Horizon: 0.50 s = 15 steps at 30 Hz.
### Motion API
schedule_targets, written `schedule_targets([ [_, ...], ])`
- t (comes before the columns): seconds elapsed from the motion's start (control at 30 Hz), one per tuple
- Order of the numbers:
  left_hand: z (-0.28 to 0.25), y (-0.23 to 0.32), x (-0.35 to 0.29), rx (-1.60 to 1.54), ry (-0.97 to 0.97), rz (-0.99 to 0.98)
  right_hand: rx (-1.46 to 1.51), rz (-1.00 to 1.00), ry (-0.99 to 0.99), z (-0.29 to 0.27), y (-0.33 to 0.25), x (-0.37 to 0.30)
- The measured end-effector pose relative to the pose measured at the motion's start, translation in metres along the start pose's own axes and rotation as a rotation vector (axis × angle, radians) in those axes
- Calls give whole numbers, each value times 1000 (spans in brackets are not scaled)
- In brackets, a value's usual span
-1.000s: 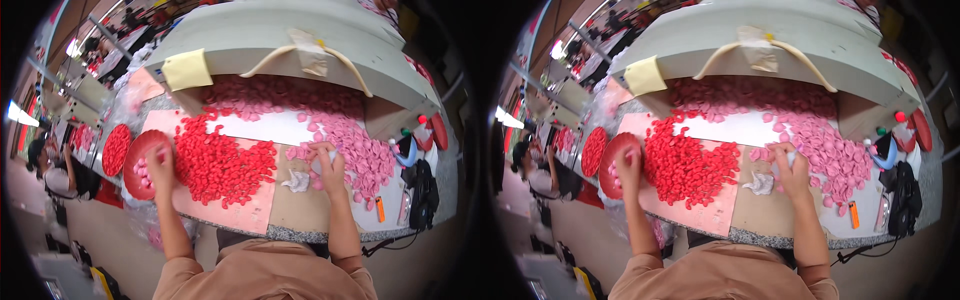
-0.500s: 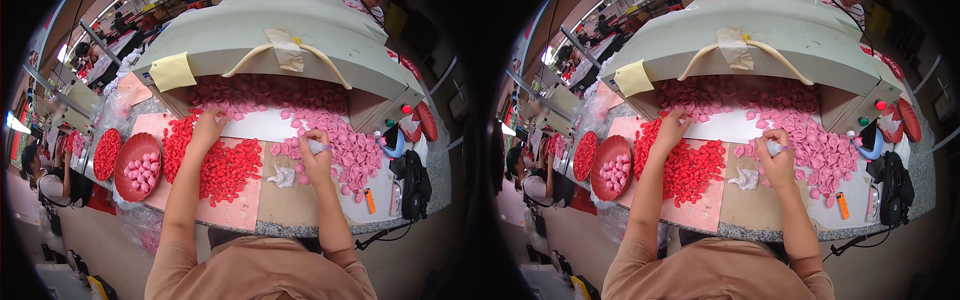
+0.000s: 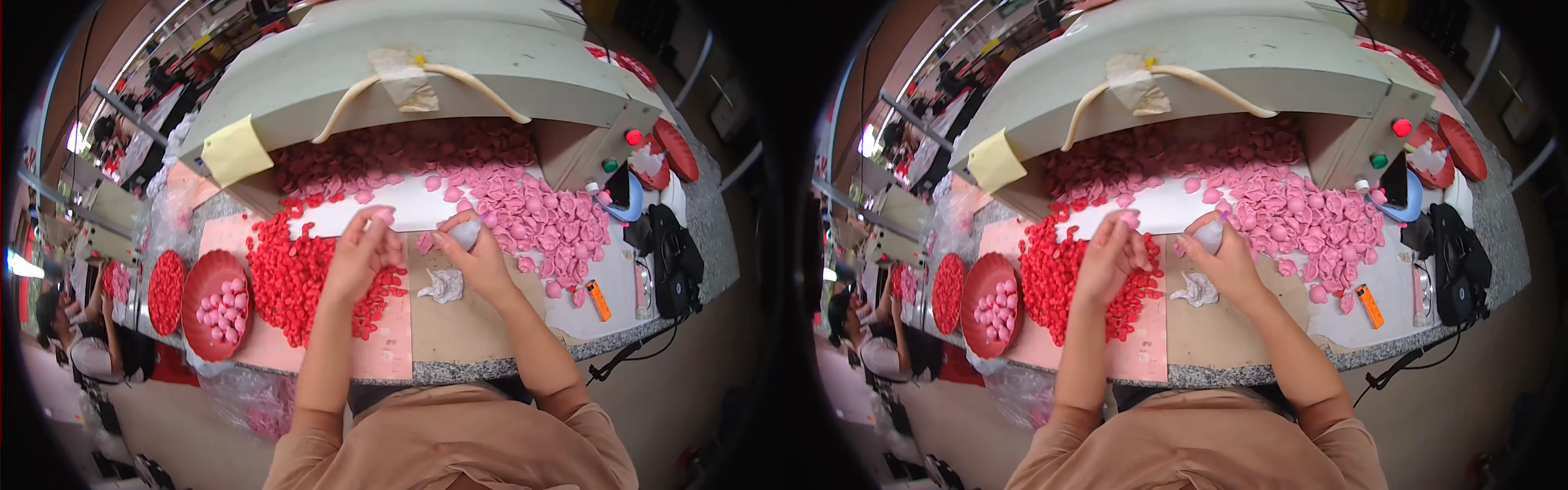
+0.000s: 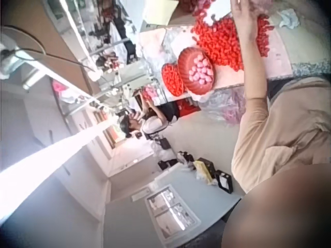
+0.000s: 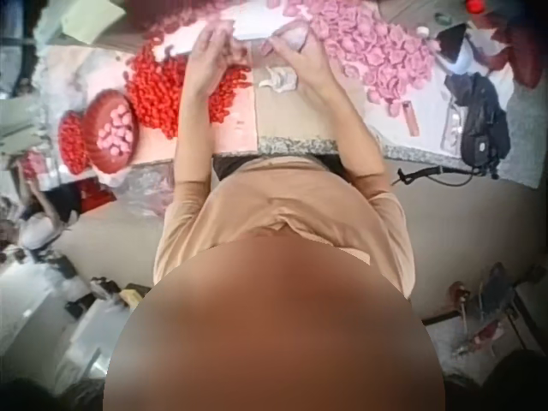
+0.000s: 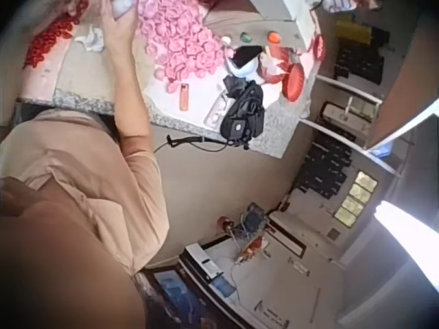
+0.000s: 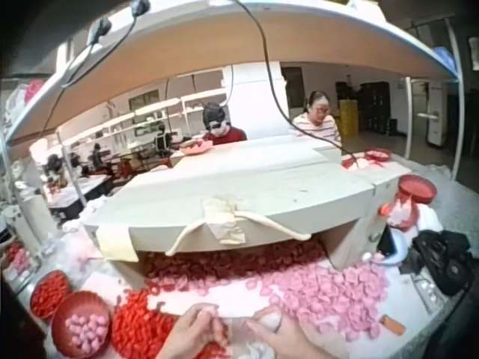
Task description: Sorting and handling small red and pink toy parts at a workbench.
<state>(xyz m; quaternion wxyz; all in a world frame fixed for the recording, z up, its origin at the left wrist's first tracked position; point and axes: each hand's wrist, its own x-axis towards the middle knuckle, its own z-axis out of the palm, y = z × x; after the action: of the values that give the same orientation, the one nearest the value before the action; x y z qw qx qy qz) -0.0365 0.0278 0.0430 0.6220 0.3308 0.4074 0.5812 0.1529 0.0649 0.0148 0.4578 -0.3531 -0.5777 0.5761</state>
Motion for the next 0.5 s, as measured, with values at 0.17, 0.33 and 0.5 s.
schedule_targets([
  [0.17,5,-42,-5,-143,-168,-2,57,60,-25,-1,6,0],
  [0.33,8,-37,-9,72,-55,52,146,47,-24,6,-5,-3],
  [0.5,5,-47,-7,131,-101,120,-123,-31,-92,8,8,-3],
])
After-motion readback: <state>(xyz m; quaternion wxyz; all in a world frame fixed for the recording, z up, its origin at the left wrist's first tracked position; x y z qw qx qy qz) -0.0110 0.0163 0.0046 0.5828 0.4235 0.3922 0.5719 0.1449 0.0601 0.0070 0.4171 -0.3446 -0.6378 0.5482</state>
